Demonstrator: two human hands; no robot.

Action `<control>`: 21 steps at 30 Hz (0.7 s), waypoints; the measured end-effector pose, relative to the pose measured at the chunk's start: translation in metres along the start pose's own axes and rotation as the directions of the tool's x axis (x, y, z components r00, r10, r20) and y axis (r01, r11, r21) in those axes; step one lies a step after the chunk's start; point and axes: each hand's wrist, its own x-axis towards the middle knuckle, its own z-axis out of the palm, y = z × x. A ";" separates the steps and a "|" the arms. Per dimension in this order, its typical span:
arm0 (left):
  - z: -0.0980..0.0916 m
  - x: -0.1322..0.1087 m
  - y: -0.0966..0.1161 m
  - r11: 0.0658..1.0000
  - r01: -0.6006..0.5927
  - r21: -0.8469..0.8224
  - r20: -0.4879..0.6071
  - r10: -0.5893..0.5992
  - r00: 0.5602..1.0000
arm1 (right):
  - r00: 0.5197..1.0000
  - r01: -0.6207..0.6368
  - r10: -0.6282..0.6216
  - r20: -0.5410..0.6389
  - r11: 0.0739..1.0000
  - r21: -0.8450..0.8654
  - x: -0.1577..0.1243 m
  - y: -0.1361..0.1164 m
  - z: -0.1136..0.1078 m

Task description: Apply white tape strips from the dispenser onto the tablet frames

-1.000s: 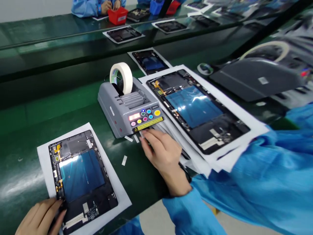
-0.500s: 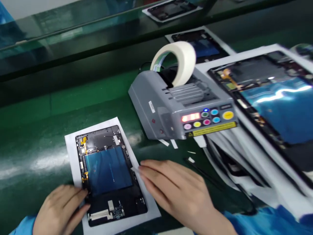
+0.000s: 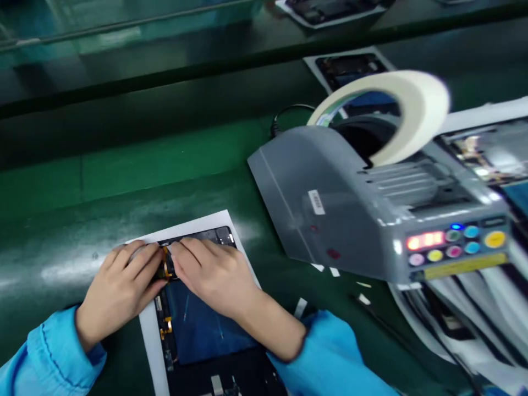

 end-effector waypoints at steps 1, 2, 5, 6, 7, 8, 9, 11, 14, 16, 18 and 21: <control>0.000 0.000 0.001 1.000 0.000 -0.004 0.001 0.000 1.000 | 1.000 0.019 -0.019 -0.007 1.000 -0.013 0.002 0.000 0.002; 0.001 -0.001 0.002 1.000 0.000 -0.011 -0.002 0.000 1.000 | 0.999 0.040 -0.040 -0.012 0.999 -0.027 0.004 0.001 0.003; 0.000 0.000 0.003 0.999 0.010 -0.038 -0.009 -0.011 1.000 | 0.996 0.088 -0.088 -0.001 0.994 -0.063 0.007 0.002 0.006; 0.000 0.001 0.004 0.999 0.014 -0.047 -0.013 -0.015 1.000 | 0.995 0.099 -0.099 0.012 0.993 -0.066 0.007 0.001 0.007; 0.000 0.001 0.004 0.998 0.017 -0.055 -0.018 -0.018 1.000 | 0.994 0.108 -0.107 0.028 0.992 -0.065 0.006 0.001 0.008; 0.000 0.002 0.004 0.998 0.018 -0.062 -0.020 -0.019 1.000 | 0.993 0.116 -0.113 0.045 0.991 -0.064 0.005 0.000 0.009; 0.000 0.002 0.005 0.998 0.019 -0.067 -0.024 -0.021 1.000 | 0.991 0.122 -0.118 0.060 0.991 -0.063 0.004 0.000 0.009; 0.000 0.003 0.005 0.997 0.022 -0.076 -0.031 -0.024 0.999 | 0.989 0.129 -0.124 0.084 0.989 -0.068 0.001 -0.002 0.010; -0.001 0.003 0.005 0.996 0.026 -0.091 -0.041 -0.030 0.999 | 0.986 0.132 -0.123 0.112 0.988 -0.074 0.000 -0.004 0.010; -0.001 0.004 0.005 0.994 0.028 -0.102 -0.050 -0.033 0.998 | 0.984 0.135 -0.125 0.129 0.989 -0.068 0.000 -0.005 0.008; -0.001 0.004 0.004 0.993 0.027 -0.113 -0.065 -0.035 0.997 | 0.983 0.138 -0.129 0.133 0.989 -0.060 0.001 -0.005 0.007; -0.001 0.005 0.004 0.992 0.025 -0.124 -0.081 -0.035 0.996 | 0.982 0.138 -0.128 0.135 0.989 -0.061 0.001 -0.006 0.006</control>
